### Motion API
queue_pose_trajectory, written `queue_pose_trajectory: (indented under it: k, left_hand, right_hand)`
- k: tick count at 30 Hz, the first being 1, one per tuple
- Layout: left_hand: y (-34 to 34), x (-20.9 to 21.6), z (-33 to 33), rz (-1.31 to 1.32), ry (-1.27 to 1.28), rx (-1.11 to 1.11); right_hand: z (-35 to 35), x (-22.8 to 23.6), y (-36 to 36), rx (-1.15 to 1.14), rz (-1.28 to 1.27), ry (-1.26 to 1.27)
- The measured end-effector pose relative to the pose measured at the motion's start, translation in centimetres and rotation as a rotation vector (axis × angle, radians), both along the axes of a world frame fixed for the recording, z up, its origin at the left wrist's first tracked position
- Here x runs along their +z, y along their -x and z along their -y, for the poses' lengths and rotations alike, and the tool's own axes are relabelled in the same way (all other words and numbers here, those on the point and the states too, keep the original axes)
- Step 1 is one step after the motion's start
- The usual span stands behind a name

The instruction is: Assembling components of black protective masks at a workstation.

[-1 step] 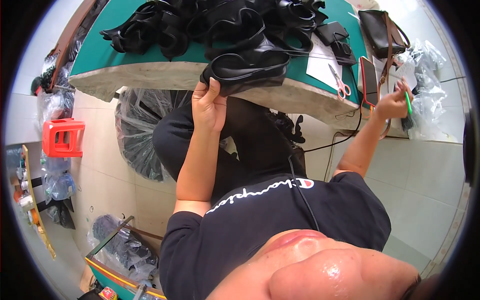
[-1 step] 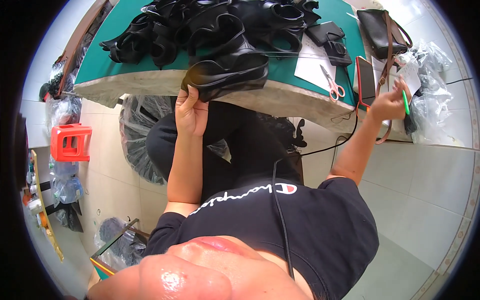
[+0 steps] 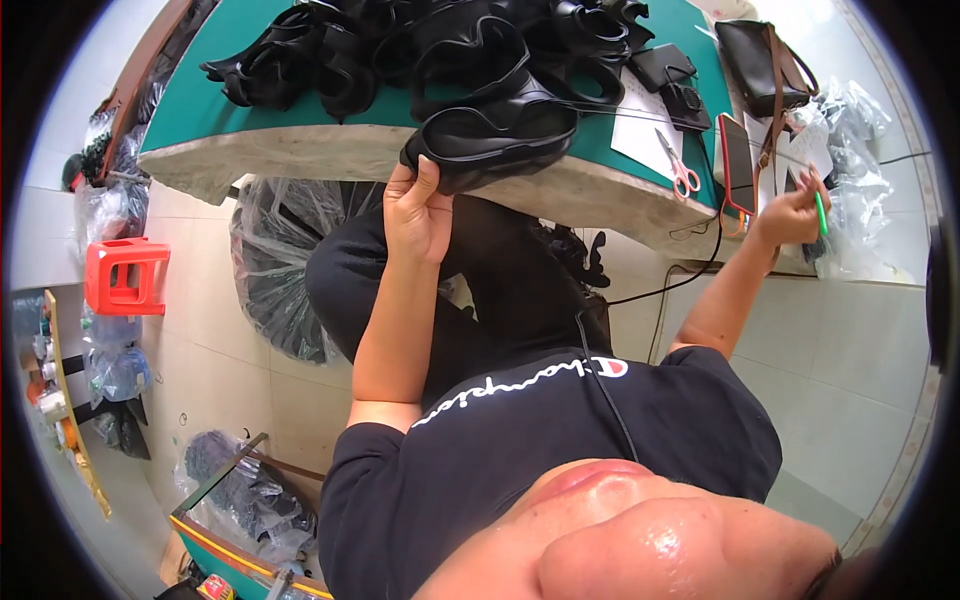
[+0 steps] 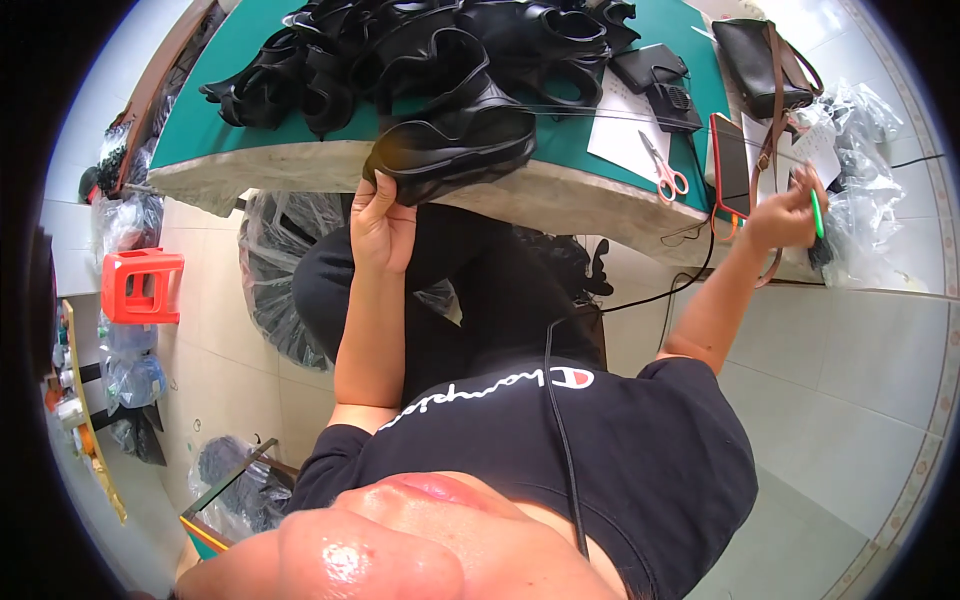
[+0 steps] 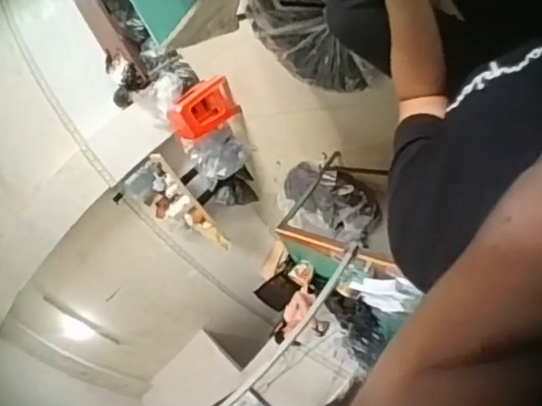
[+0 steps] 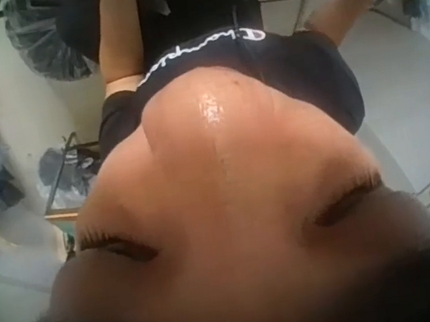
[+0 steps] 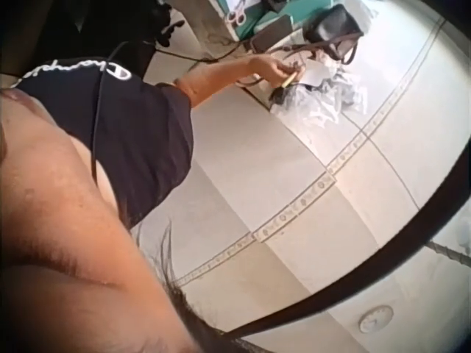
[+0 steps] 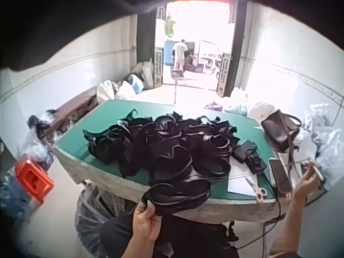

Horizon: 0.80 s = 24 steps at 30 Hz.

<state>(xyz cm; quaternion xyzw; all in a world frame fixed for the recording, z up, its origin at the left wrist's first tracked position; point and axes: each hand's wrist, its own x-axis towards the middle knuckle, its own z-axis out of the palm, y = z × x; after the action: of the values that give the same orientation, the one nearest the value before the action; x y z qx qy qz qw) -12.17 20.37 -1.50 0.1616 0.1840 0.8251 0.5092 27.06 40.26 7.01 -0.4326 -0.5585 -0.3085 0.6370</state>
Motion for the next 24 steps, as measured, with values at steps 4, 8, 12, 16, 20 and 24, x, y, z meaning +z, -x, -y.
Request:
queue_pose_trajectory:
  k: [4, 8, 12, 16, 20, 24]
  left_hand:
    - [-0.5, 0.1, -0.3, 0.016, -0.021, -0.031]
    - [-0.8, -0.3, -0.5, 0.007, 0.032, -0.043]
    - [0.0, -0.4, 0.1, 0.038, -0.010, -0.055]
    - [1.4, -0.9, 0.1, 0.129, 0.001, -0.027]
    - [2.6, -1.8, -0.2, 0.263, 0.014, 0.002]
    - [1.5, -1.2, 0.1, 0.247, 0.000, -0.087]
  right_hand:
    - [2.7, 2.5, -1.9, -0.168, 0.040, 0.032]
    - [3.5, 3.5, -3.9, -0.221, -0.018, -0.029]
    - [3.9, 4.2, -6.5, -0.386, 0.062, -0.026]
    - [2.8, 4.5, -9.3, -0.346, 0.050, -0.064]
    - [2.3, 5.4, -9.5, -0.328, 0.082, -0.035]
    - [3.1, 6.0, -6.2, 0.026, 0.152, 0.005]
